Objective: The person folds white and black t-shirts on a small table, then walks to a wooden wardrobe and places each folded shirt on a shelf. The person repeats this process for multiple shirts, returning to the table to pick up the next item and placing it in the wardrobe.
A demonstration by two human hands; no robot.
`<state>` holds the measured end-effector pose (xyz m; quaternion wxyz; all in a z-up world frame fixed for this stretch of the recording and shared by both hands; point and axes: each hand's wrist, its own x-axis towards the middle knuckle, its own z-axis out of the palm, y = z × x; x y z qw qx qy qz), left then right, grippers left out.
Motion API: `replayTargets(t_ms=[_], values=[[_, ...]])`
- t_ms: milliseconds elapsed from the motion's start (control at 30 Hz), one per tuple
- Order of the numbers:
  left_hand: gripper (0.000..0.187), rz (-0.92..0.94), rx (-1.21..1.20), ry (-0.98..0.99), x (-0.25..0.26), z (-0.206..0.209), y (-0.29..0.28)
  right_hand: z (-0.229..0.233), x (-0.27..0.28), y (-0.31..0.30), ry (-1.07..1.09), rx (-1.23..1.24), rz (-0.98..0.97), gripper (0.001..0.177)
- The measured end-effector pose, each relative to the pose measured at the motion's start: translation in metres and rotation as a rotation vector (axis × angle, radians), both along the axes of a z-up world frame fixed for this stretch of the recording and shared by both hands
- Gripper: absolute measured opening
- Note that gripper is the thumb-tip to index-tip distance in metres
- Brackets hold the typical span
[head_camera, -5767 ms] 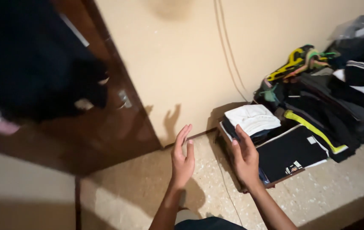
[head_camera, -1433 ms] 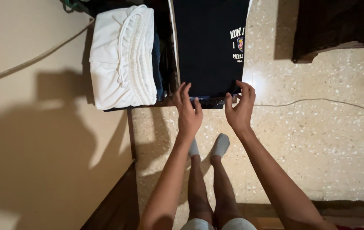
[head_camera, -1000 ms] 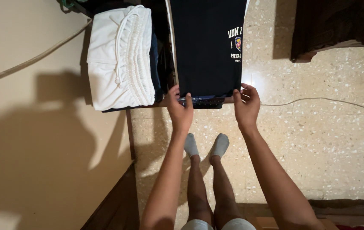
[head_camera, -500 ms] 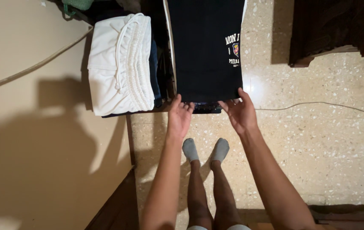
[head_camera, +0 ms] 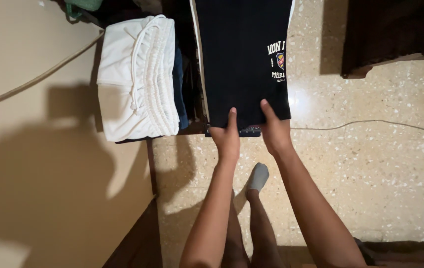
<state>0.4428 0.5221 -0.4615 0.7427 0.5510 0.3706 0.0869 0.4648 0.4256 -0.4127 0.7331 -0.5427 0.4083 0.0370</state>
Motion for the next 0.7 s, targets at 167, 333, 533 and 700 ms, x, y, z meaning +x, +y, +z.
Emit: replayTargets(t_ms=[167,333,533,700], values=[[0.015,-0.346,0.814,-0.264,0.0,-0.018,0.003,-0.05,-0.009,-0.023,-0.49,-0.894,0.477,0.019],[0.067,-0.22,0.611,-0.383,0.008,-0.008,0.008,-0.049,-0.012,-0.013,-0.581,-0.795,0.419,0.052],[0.054,-0.494,0.816,-0.522,0.014,0.022,-0.001,-0.008,-0.002,0.008,-0.705,-0.794,0.513,0.06],[0.058,-0.448,0.703,-0.494,0.015,0.005,0.0,-0.009,-0.001,0.005,-0.749,-0.776,0.578,0.064]])
